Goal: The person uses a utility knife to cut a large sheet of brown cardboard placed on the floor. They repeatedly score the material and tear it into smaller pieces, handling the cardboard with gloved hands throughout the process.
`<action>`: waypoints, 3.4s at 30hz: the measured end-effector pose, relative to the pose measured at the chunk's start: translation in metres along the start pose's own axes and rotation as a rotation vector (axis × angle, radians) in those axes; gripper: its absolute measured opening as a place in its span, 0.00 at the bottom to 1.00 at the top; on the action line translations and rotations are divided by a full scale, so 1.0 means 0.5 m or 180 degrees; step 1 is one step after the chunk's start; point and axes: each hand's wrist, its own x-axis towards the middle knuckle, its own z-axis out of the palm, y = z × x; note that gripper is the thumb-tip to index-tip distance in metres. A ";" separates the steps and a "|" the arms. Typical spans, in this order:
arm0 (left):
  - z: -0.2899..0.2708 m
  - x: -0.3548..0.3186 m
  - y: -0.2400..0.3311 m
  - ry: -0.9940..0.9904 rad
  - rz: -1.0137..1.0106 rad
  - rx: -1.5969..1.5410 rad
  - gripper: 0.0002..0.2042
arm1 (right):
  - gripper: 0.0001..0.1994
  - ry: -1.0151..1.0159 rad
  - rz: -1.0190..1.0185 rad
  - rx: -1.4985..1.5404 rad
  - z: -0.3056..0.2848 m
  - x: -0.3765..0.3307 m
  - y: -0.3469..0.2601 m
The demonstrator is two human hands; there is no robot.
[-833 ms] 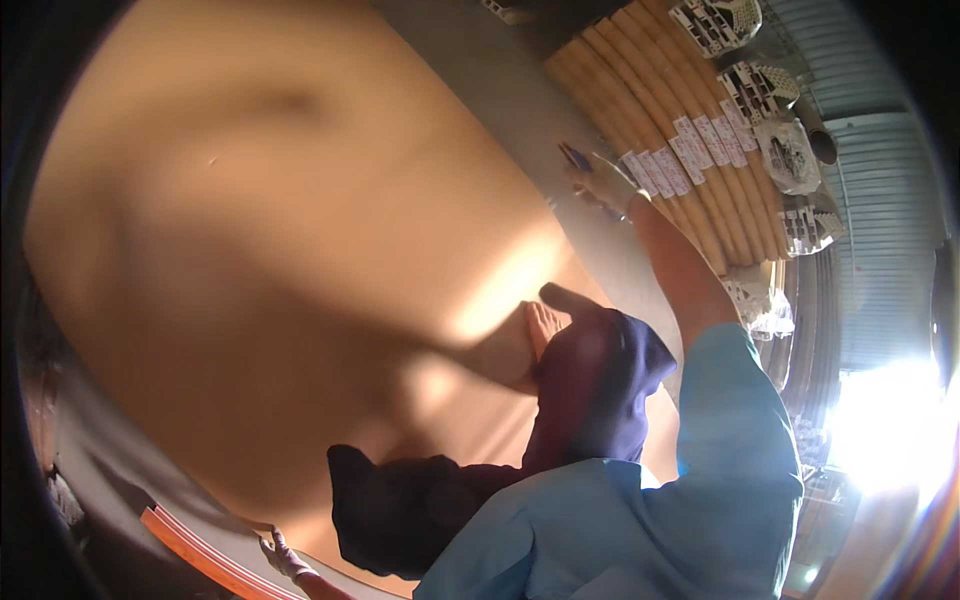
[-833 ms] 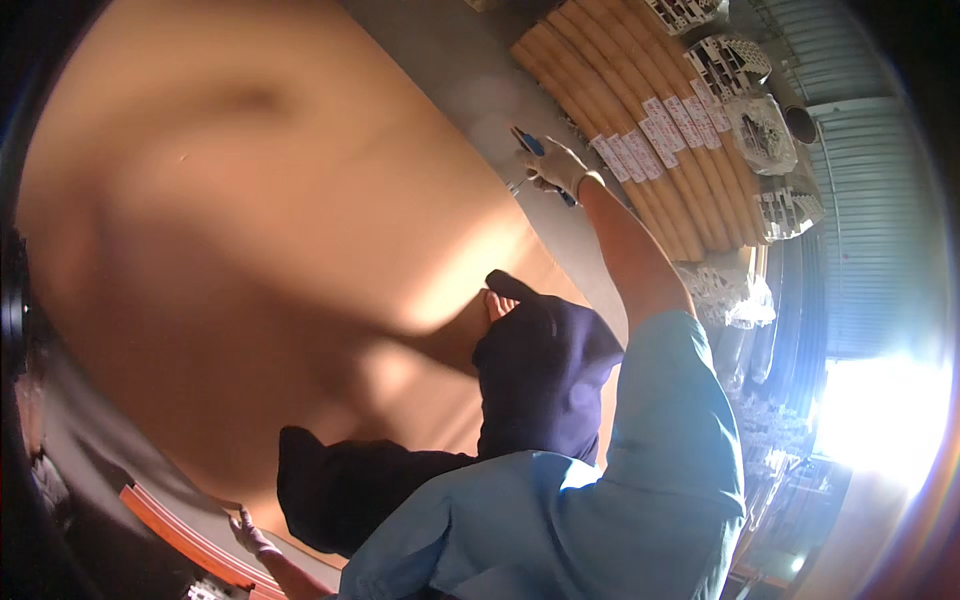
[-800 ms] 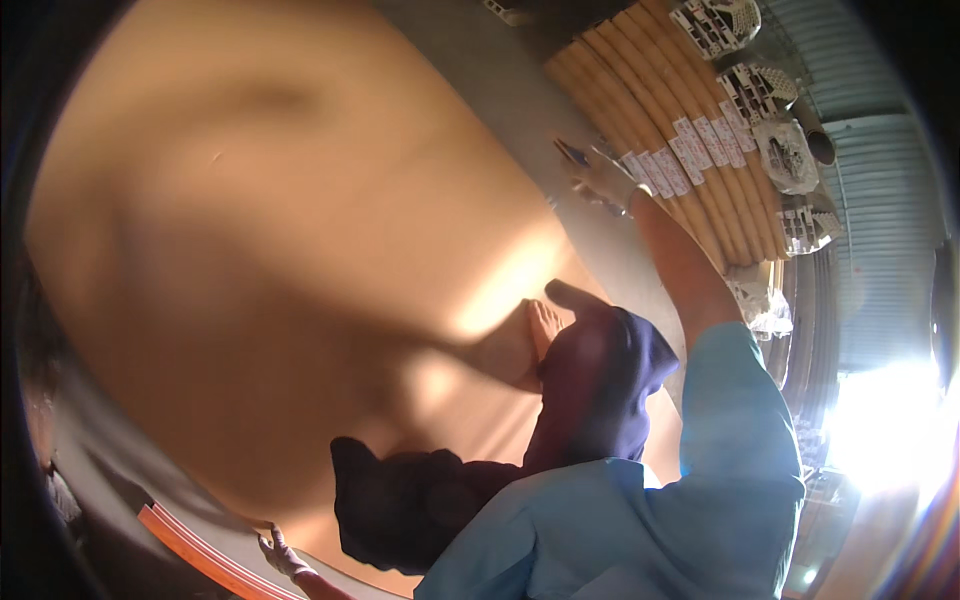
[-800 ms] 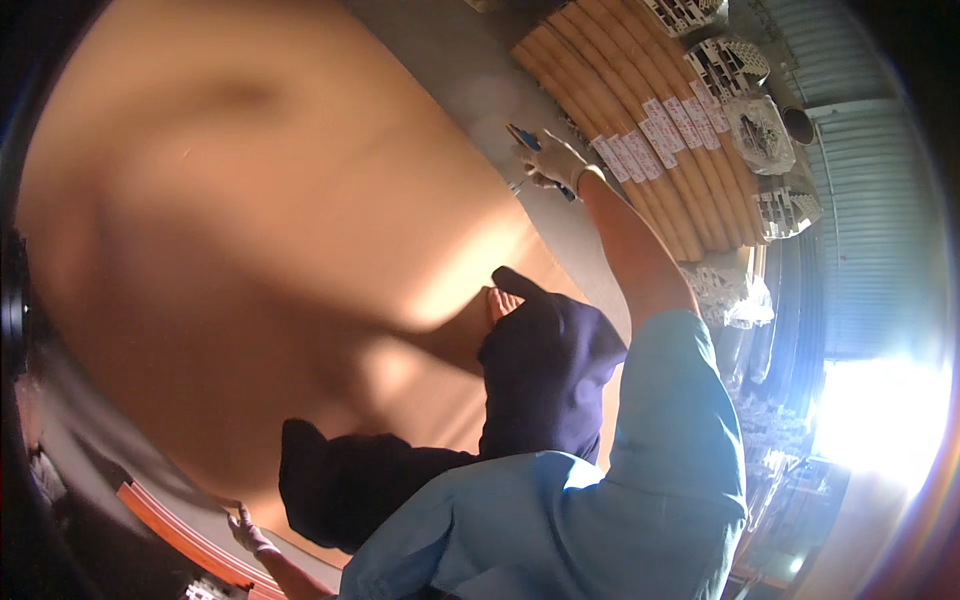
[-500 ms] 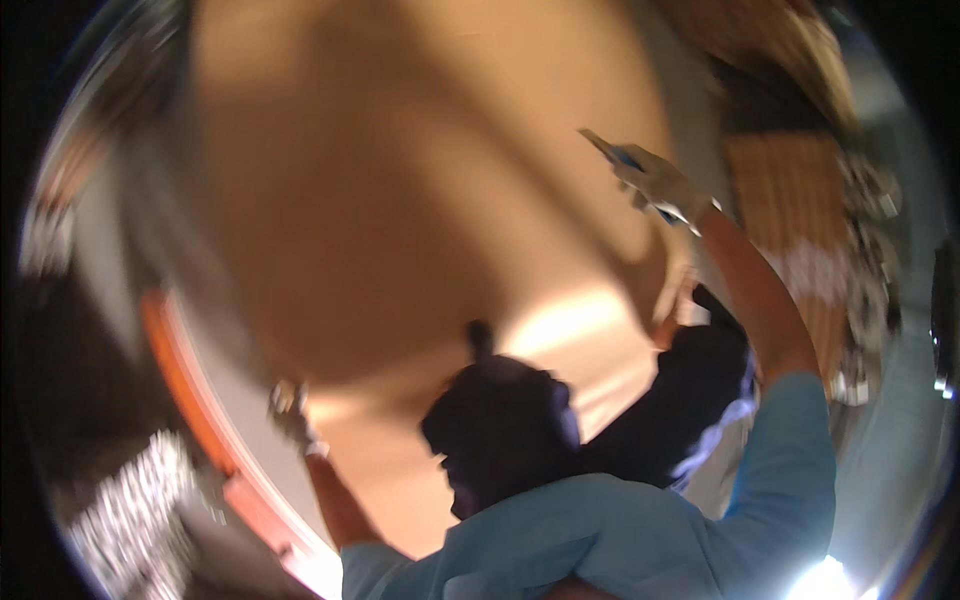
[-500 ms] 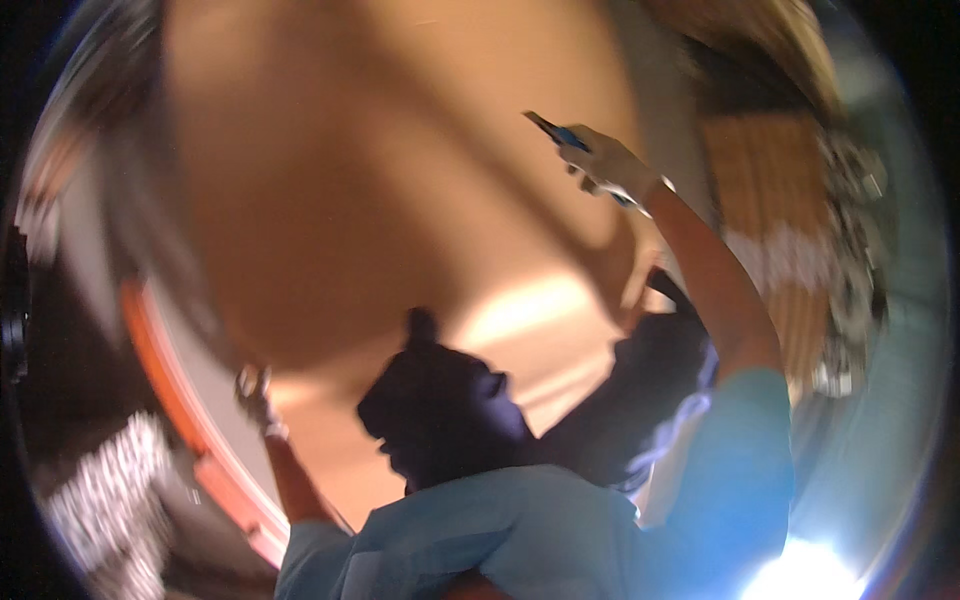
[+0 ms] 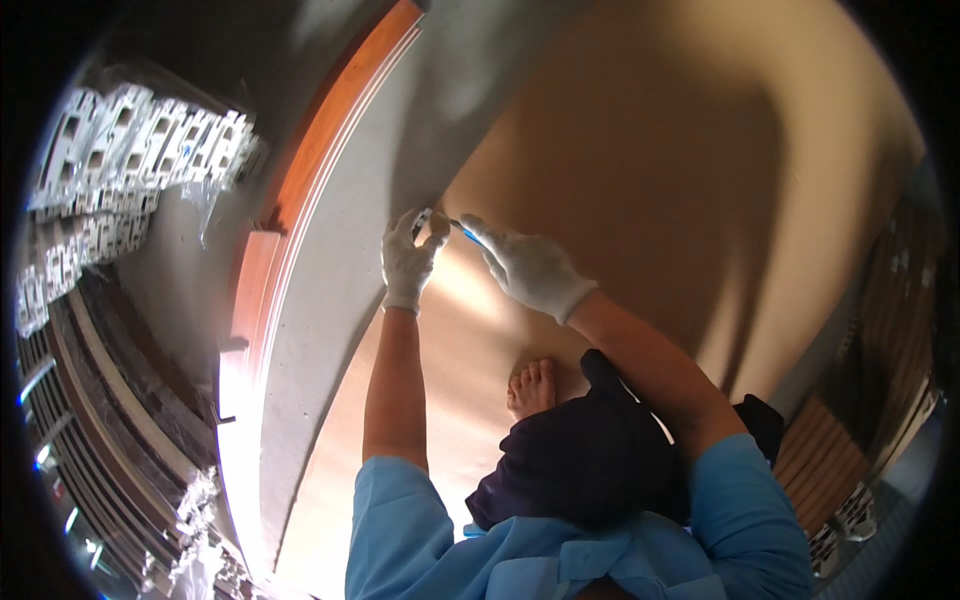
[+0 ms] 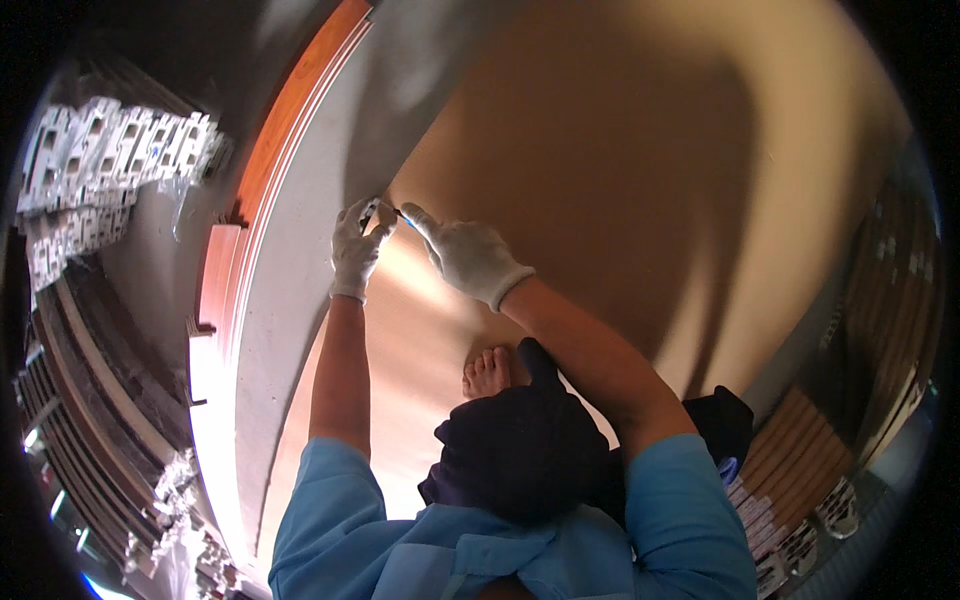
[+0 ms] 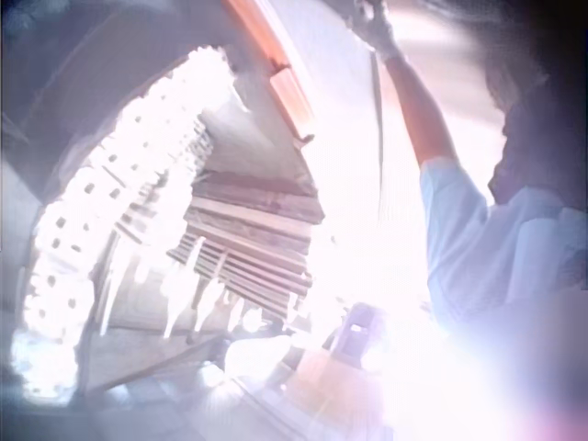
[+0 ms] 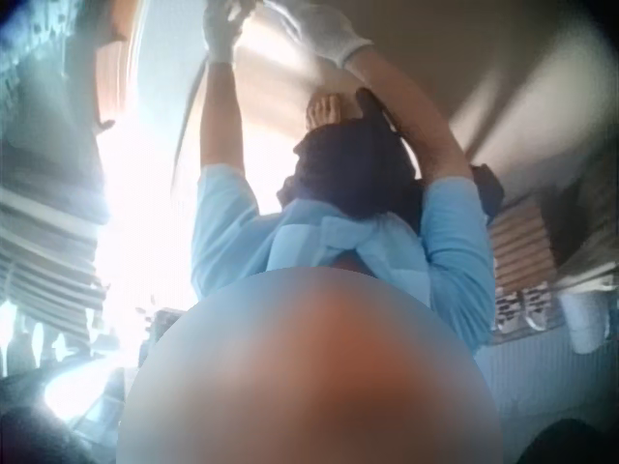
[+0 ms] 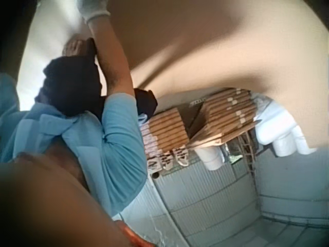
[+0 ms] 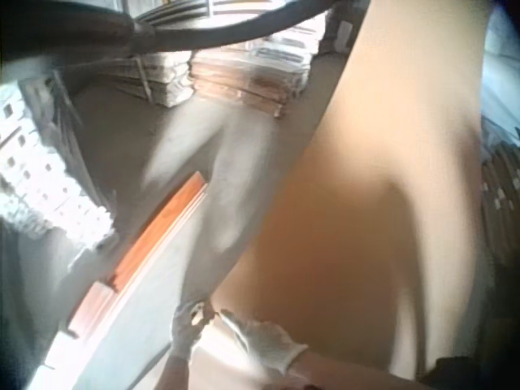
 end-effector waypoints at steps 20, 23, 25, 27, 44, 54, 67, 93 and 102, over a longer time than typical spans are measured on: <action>0.004 0.035 -0.062 -0.0411 -0.0533 -0.0699 0.18 | 0.27 -0.0461 0.0020 -0.0916 0.036 0.028 -0.022; 0.006 0.043 -0.072 -0.0526 -0.0521 -0.0766 0.14 | 0.28 -0.0504 0.0045 -0.1189 0.030 -0.051 0.012; 0.009 0.044 -0.075 -0.0398 -0.0368 -0.0704 0.13 | 0.29 -0.0604 0.0121 -0.1362 0.022 -0.114 0.042; 0.009 0.042 -0.078 -0.0437 -0.0232 -0.0456 0.14 | 0.30 -0.0770 0.0255 -0.1362 0.021 -0.173 0.067; 0.243 -0.143 0.163 -0.0206 0.2081 0.1694 0.18 | 0.16 -0.0595 0.0939 -0.1235 0.018 -0.348 0.132; 0.263 -0.132 0.148 -0.0316 0.2317 0.2348 0.19 | 0.08 -0.0663 0.0961 -0.0882 0.032 -0.431 0.212; 0.373 -0.260 0.216 -0.1215 0.3338 0.1773 0.24 | 0.18 -0.0818 0.1316 -0.0677 0.036 -0.680 0.323; 0.505 -0.390 0.288 -0.2024 0.4291 0.2336 0.25 | 0.18 -0.1263 0.3400 -0.1367 0.050 -1.433 0.657; 0.504 -0.385 0.268 -0.1967 0.4384 0.2411 0.26 | 0.16 0.2292 0.5154 0.1079 -0.016 -1.540 0.768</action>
